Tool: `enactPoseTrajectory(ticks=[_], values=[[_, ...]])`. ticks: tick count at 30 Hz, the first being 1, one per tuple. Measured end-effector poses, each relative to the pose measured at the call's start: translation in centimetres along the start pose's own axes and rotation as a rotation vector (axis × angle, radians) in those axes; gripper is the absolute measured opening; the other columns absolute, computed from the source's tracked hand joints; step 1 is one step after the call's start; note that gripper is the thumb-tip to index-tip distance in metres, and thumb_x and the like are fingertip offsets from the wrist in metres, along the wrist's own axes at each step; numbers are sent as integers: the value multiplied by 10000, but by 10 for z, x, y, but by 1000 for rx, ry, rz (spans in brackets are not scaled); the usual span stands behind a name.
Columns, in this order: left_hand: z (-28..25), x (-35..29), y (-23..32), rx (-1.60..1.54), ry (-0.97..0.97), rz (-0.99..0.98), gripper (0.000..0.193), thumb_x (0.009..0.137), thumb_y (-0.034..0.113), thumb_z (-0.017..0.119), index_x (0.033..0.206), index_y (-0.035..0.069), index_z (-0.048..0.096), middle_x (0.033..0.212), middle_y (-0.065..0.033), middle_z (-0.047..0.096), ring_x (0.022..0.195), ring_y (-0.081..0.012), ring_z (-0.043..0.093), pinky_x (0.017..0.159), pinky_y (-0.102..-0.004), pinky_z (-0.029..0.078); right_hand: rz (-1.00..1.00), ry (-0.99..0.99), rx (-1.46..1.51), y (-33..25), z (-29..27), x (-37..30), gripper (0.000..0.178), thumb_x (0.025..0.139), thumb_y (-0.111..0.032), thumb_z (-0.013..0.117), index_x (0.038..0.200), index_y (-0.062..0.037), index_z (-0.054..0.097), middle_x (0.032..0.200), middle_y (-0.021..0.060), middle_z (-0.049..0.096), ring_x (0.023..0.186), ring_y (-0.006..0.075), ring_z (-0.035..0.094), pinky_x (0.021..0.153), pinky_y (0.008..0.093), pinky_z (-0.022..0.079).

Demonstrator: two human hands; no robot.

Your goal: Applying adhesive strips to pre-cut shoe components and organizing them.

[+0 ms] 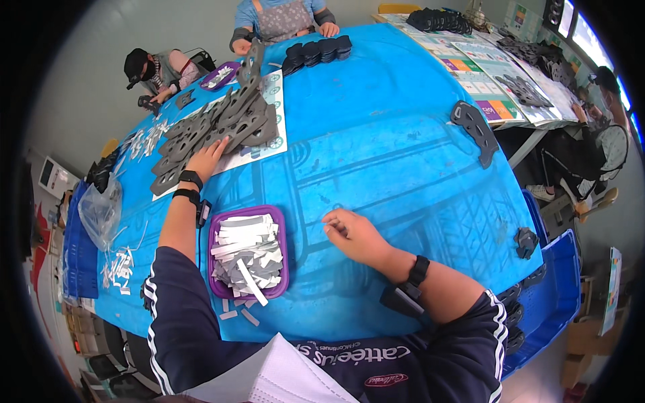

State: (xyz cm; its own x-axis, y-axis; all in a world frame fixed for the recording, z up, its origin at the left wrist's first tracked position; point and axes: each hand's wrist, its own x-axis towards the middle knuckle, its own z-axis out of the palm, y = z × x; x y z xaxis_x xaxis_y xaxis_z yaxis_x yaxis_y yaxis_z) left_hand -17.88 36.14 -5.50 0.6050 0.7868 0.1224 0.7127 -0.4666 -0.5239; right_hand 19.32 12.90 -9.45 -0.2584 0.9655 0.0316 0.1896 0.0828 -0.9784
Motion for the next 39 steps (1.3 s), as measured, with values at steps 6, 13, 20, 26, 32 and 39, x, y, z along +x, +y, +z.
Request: enactPoseTrajectory(ticks=[6, 13, 20, 26, 32, 39], values=[[-6, 5, 3, -56, -71, -14, 672, 799, 31, 460, 1392, 194, 190, 1244, -95, 456, 1033, -273, 515, 850, -351, 460, -11, 27, -23, 0, -1, 1, 197, 857, -137, 555, 1008, -11, 543, 872, 117, 606, 783, 172, 601, 691, 292, 494], [0, 14, 4, -145, -7, -235, 496, 817, 100, 479, 1291, 213, 389, 1126, -71, 482, 1020, -278, 502, 827, -412, 459, -87, 67, -33, 4, 1, 5, 143, 848, -120, 557, 953, -23, 558, 810, 99, 595, 717, 155, 583, 629, 282, 475], [-16, 23, -30, -7, -85, -294, 338, 854, 111, 403, 1170, 175, 506, 950, -94, 625, 883, -300, 594, 767, -416, 474, -69, 67, 27, 1, 4, 5, 105, 853, -102, 534, 897, -7, 547, 728, 79, 574, 638, 135, 566, 584, 282, 466], [-60, 30, -38, -154, -62, -423, 345, 860, 92, 384, 1153, 183, 542, 1018, -145, 610, 929, -319, 589, 776, -426, 475, -104, 78, 5, 0, 3, 8, 112, 864, -102, 514, 888, 1, 548, 693, 75, 568, 622, 133, 568, 581, 283, 472], [-93, 32, -31, -187, 114, -528, 391, 856, 75, 368, 1198, 196, 512, 1106, -137, 578, 977, -311, 572, 804, -419, 465, -112, 63, -27, -4, -1, 8, 124, 882, -103, 505, 929, 4, 546, 714, 47, 551, 652, 111, 571, 601, 262, 482], [-106, 39, -62, -146, 142, -652, 394, 865, 93, 343, 1201, 213, 511, 1085, -140, 588, 968, -325, 571, 803, -420, 461, -156, 98, -5, 12, 3, 14, 133, 833, -120, 541, 903, -8, 559, 763, 104, 594, 659, 166, 583, 604, 297, 464]])
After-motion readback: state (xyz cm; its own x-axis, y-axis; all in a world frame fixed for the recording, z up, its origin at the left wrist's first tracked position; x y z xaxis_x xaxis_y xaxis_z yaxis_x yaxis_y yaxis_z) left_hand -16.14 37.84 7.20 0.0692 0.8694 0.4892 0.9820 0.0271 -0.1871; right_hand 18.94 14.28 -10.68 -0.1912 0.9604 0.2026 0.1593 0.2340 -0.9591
